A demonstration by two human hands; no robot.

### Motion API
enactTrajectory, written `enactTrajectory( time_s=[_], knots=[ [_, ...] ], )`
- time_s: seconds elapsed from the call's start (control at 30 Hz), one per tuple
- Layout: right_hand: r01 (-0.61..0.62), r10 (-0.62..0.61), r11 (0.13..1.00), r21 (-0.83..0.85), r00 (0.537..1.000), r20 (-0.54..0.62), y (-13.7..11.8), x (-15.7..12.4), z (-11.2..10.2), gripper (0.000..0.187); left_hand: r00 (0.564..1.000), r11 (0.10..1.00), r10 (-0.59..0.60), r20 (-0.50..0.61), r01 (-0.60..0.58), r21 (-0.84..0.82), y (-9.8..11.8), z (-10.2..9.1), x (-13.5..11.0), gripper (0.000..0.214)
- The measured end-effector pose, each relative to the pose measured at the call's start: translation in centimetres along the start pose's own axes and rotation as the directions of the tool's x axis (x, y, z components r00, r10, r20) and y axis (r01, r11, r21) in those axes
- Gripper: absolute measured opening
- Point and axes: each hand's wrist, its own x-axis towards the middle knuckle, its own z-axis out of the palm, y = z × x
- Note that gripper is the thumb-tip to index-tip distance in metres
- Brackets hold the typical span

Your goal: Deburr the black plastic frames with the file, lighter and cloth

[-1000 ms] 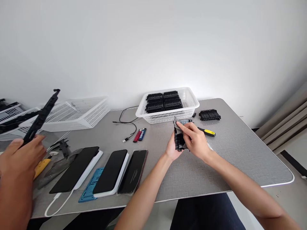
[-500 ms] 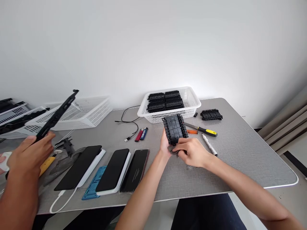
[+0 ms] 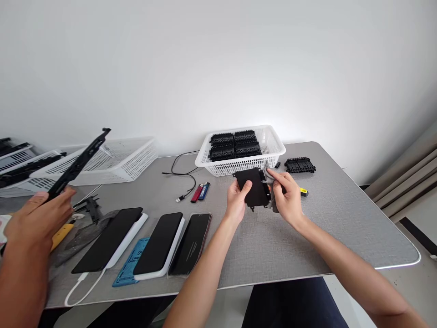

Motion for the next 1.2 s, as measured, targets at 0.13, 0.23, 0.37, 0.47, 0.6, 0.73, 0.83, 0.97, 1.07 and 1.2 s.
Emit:
enactTrajectory(
  time_s=[0.13,0.23,0.37,0.47,0.6,0.73,0.83,0.97,1.07,1.2],
  knots=[
    [0.035,-0.034,0.995,-0.092,0.999,0.011,1.1,0.6,-0.6,0.041,0.995,0.994,0.016,-0.103,-0.005,0.111,0.0,-0.1,0.0,0.042],
    [0.086,-0.071,0.973,-0.212,0.995,0.077,1.8,0.7,-0.7,0.041,0.993,0.993,0.000,-0.120,0.014,0.117,0.1,-0.1,-0.1,0.040],
    [0.175,-0.087,0.893,-0.414,0.971,0.224,2.2,0.7,-0.7,0.040,0.997,0.990,-0.007,-0.081,0.018,0.139,0.2,0.0,-0.2,0.039],
    [0.250,-0.094,0.821,-0.513,0.946,0.310,2.1,0.8,-0.7,0.042,0.997,0.984,0.004,-0.072,0.009,0.179,0.3,0.0,-0.2,0.040],
    [0.334,-0.091,0.740,-0.584,0.910,0.405,1.6,1.0,-0.9,0.045,0.997,0.988,-0.011,-0.081,0.024,0.153,0.8,0.1,-0.4,0.039],
    [0.413,-0.082,0.701,-0.582,0.857,0.509,1.1,1.3,-1.2,0.044,0.993,0.991,-0.023,-0.116,0.038,0.127,1.2,0.1,-0.3,0.040],
    [0.484,-0.117,0.703,-0.520,0.801,0.587,0.8,1.2,-1.4,0.043,0.990,0.992,-0.008,-0.141,0.026,0.126,1.3,-0.2,0.0,0.041],
    [0.543,-0.156,0.713,-0.443,0.739,0.655,0.5,1.1,-1.6,0.040,0.988,0.992,-0.015,-0.154,0.034,0.118,1.3,-0.8,0.5,0.041],
    [0.580,-0.179,0.719,-0.383,0.687,0.705,0.4,1.0,-1.7,0.038,0.978,0.993,-0.024,-0.206,0.047,0.105,1.6,-1.3,0.9,0.041],
    [0.591,-0.162,0.746,-0.307,0.609,0.777,0.6,0.5,-1.3,0.026,0.947,0.997,-0.006,-0.320,0.031,0.074,2.7,-2.3,1.5,0.039]
  ],
)
